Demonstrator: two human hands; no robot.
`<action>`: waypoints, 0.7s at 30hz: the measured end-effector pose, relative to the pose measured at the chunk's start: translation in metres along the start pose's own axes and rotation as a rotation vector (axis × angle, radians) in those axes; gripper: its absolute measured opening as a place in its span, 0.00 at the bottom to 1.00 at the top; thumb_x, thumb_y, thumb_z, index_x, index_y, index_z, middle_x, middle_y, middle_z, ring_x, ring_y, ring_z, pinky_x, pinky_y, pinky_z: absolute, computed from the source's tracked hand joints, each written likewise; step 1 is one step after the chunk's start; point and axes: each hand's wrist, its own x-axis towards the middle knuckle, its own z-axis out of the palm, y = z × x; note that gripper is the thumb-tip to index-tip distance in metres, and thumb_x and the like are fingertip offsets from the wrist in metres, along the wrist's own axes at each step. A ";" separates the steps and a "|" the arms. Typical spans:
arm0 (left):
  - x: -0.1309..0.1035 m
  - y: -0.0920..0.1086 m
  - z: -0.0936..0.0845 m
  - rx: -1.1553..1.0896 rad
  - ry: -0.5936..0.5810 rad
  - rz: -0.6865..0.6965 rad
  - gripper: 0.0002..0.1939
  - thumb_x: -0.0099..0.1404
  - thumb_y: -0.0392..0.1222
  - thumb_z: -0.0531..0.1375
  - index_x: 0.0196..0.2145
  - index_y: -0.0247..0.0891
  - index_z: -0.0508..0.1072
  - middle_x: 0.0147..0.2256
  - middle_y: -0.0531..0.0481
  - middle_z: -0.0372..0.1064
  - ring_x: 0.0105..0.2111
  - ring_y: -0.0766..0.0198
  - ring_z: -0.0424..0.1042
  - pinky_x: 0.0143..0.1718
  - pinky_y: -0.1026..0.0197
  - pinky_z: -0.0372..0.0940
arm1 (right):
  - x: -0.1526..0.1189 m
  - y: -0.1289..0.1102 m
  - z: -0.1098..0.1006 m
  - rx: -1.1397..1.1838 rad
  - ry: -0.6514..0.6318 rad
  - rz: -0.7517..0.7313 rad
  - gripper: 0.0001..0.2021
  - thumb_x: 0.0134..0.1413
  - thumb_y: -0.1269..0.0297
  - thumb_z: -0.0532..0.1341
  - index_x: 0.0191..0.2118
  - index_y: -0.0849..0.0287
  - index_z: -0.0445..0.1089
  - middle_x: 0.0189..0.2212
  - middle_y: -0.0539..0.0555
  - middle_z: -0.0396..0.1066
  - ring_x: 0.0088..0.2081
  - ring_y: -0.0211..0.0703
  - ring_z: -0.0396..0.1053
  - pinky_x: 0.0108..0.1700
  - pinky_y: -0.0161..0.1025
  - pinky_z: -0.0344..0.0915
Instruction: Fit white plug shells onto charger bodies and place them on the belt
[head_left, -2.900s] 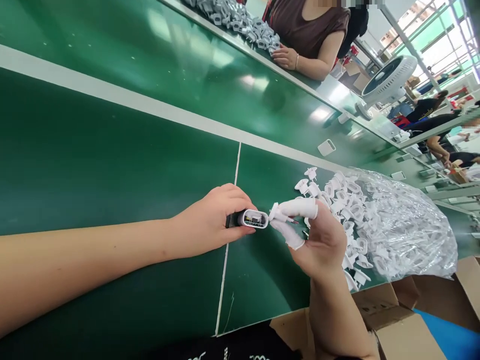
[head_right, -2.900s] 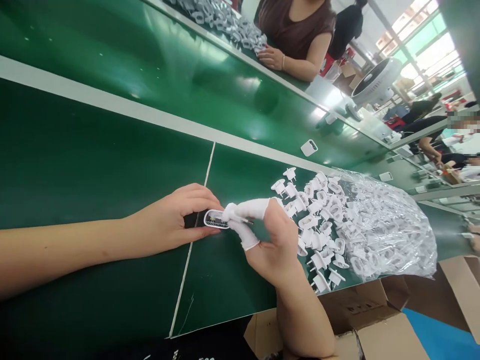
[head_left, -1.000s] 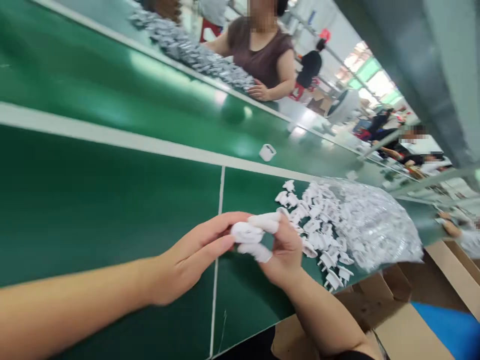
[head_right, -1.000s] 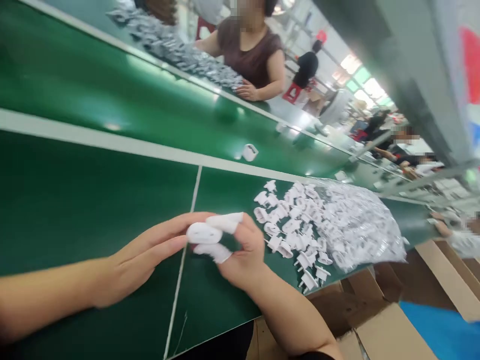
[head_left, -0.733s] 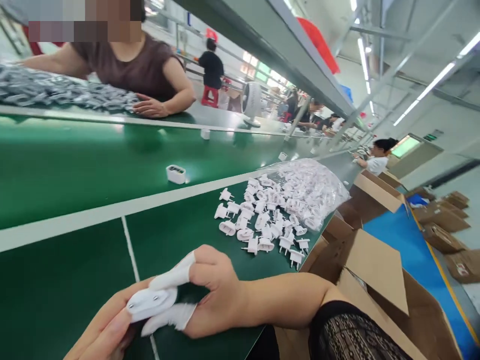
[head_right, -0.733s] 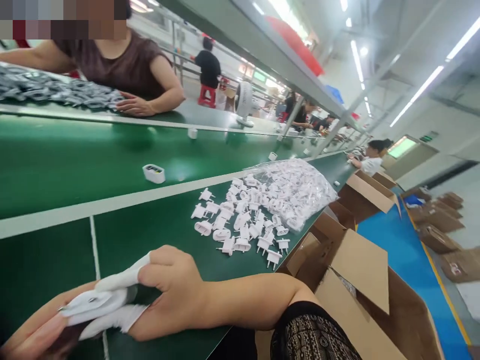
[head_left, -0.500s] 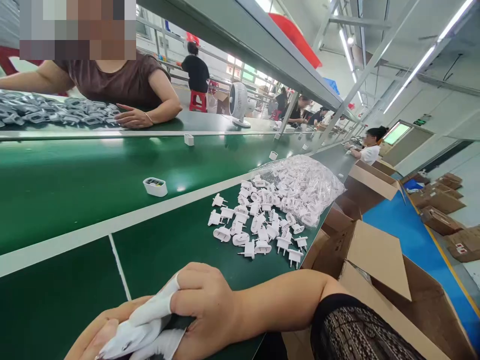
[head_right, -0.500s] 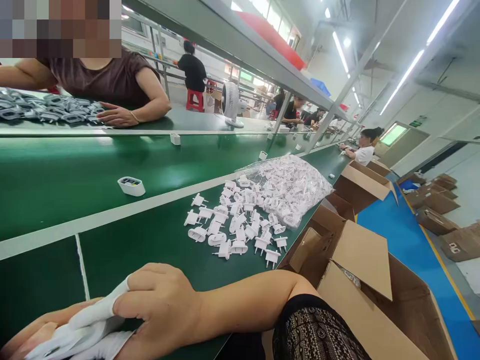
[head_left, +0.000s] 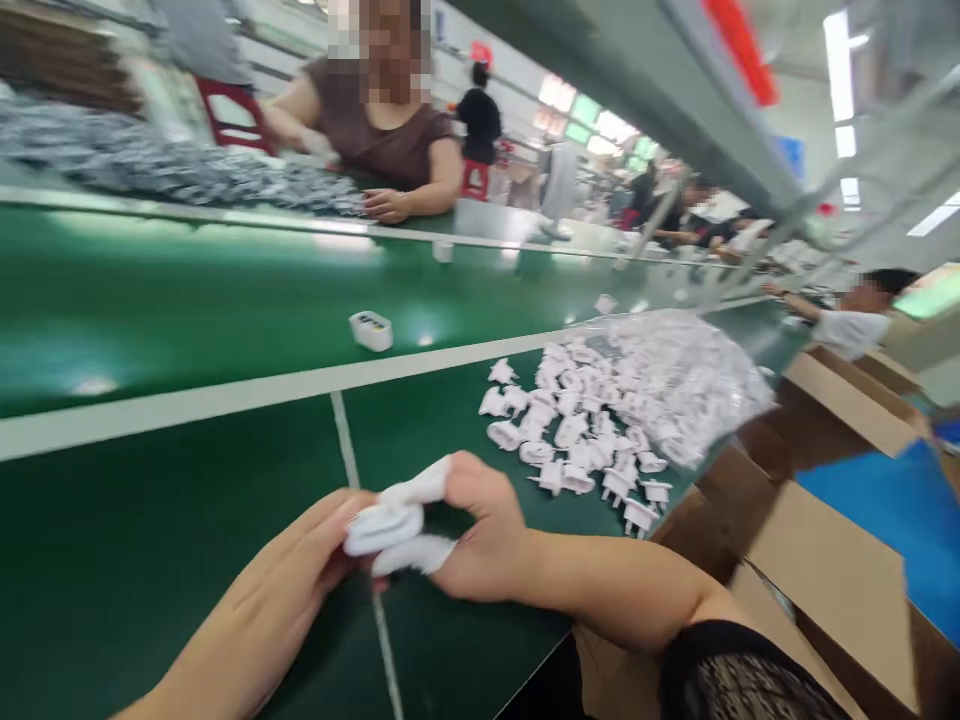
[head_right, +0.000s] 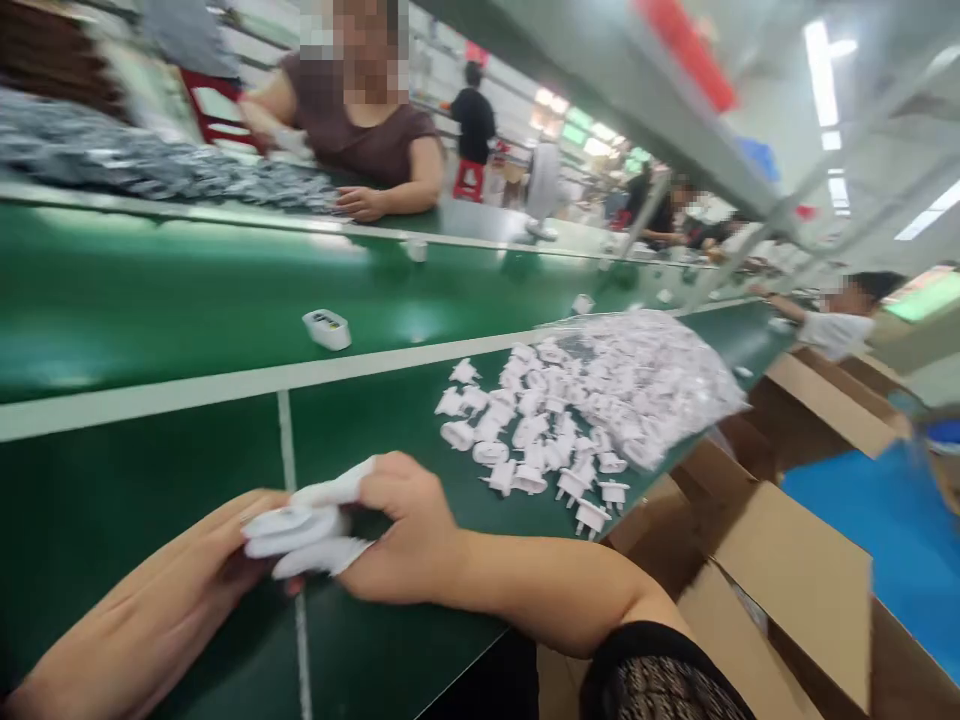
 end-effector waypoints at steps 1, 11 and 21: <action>-0.002 0.005 -0.001 -0.120 -0.023 0.005 0.21 0.70 0.60 0.55 0.30 0.43 0.75 0.28 0.52 0.71 0.30 0.58 0.71 0.35 0.59 0.72 | 0.000 -0.004 -0.003 0.076 0.011 0.028 0.18 0.46 0.56 0.76 0.42 0.55 0.78 0.33 0.51 0.76 0.34 0.40 0.73 0.38 0.37 0.72; -0.014 0.010 -0.003 -0.417 -0.082 0.111 0.19 0.77 0.49 0.49 0.44 0.37 0.76 0.35 0.48 0.72 0.34 0.61 0.72 0.42 0.58 0.71 | 0.003 -0.015 -0.013 0.244 -0.078 0.131 0.17 0.51 0.67 0.74 0.48 0.48 0.77 0.39 0.49 0.76 0.38 0.42 0.74 0.41 0.40 0.72; 0.005 0.000 -0.016 0.142 0.043 0.080 0.18 0.66 0.55 0.62 0.48 0.44 0.74 0.43 0.48 0.76 0.43 0.54 0.74 0.49 0.52 0.69 | 0.022 0.003 -0.028 -0.041 -0.155 0.163 0.19 0.57 0.56 0.69 0.53 0.49 0.74 0.46 0.54 0.77 0.48 0.48 0.73 0.52 0.47 0.70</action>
